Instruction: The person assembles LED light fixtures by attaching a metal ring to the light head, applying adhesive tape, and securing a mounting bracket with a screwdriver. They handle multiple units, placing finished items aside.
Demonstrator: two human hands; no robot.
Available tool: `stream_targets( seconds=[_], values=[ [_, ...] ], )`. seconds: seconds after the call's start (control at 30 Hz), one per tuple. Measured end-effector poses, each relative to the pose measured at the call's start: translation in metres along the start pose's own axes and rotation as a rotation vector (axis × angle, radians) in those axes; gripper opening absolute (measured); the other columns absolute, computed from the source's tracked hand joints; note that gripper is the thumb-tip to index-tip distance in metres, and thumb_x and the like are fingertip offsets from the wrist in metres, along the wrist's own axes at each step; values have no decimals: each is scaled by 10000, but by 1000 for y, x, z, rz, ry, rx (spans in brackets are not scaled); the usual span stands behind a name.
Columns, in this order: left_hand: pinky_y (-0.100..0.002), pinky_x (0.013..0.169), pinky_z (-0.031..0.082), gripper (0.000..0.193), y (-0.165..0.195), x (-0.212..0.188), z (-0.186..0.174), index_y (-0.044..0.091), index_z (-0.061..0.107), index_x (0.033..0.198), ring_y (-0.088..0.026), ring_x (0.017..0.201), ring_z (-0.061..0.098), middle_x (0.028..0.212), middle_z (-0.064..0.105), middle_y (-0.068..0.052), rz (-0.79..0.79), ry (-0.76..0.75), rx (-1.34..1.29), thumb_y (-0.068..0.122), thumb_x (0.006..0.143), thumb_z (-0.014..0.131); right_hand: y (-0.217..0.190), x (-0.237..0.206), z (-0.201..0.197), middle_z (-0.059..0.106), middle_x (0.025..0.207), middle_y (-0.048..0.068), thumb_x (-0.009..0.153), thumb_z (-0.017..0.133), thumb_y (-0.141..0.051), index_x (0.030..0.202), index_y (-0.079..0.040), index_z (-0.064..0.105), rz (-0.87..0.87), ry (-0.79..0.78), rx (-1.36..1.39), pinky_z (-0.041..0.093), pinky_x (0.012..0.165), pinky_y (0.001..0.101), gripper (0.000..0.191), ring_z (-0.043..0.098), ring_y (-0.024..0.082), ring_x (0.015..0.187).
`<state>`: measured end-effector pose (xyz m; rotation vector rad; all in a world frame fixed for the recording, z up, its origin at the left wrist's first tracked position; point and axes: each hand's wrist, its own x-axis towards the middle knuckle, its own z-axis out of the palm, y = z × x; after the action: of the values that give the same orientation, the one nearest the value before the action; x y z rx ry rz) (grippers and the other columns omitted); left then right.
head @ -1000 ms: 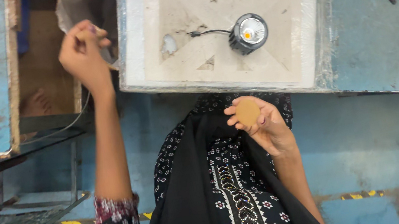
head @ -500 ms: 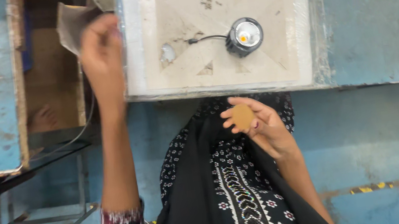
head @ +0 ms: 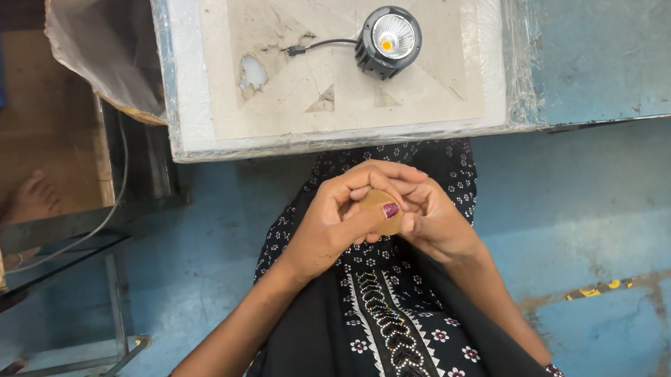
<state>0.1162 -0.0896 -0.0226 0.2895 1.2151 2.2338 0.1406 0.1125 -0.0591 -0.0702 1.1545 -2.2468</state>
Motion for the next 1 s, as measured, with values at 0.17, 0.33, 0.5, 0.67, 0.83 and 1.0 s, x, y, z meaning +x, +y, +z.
stream_targets(
  seconds=[0.17, 0.33, 0.5, 0.67, 0.83, 1.0],
  values=[
    [-190, 644, 457, 135, -7, 4, 10, 14, 605, 914, -18, 751, 536, 1373, 647, -88, 15, 18, -3, 132, 980, 615, -1, -7, -5, 680, 1215, 167, 795, 902, -460, 1349, 126, 561, -11, 21, 42, 597, 895, 348, 876, 720, 232, 1012],
    [-176, 623, 447, 116, -7, 9, 11, 15, 611, 945, -4, 751, 526, 1350, 637, -83, -17, 34, -11, 123, 985, 612, -2, -4, -7, 681, 1202, 168, 799, 906, -465, 1313, 129, 576, -25, 26, 28, 597, 877, 338, 852, 714, 225, 1000],
    [-178, 623, 430, 117, -5, 11, 7, 6, 611, 983, -3, 722, 495, 1358, 642, -52, 28, 5, -27, 118, 1006, 584, -2, 3, -8, 675, 1195, 154, 799, 917, -458, 1306, 124, 582, -17, 15, 42, 588, 880, 331, 841, 706, 220, 992],
    [-170, 616, 388, 370, 2, 9, 5, -15, 562, 1395, 0, 699, 458, 905, 563, 18, -43, -7, -45, 108, 1048, 535, -1, 7, -10, 690, 1163, 145, 793, 915, -479, 1288, 104, 598, -9, -12, 35, 592, 856, 324, 827, 721, 218, 935],
    [-176, 612, 420, 389, 6, 6, 5, -38, 542, 1385, -6, 708, 488, 971, 603, 26, -42, -41, -45, 121, 1033, 503, 0, 7, -10, 683, 1152, 138, 764, 928, -486, 1296, 87, 581, -14, 6, 69, 607, 822, 337, 856, 721, 214, 944],
    [-172, 556, 392, 357, 3, 10, 8, -43, 578, 1324, -2, 646, 465, 937, 626, 12, -86, 15, -37, 148, 1023, 562, -4, 7, -10, 684, 1189, 152, 773, 930, -473, 1297, 96, 586, -21, 7, 35, 601, 848, 330, 846, 714, 218, 1010]
  ],
)
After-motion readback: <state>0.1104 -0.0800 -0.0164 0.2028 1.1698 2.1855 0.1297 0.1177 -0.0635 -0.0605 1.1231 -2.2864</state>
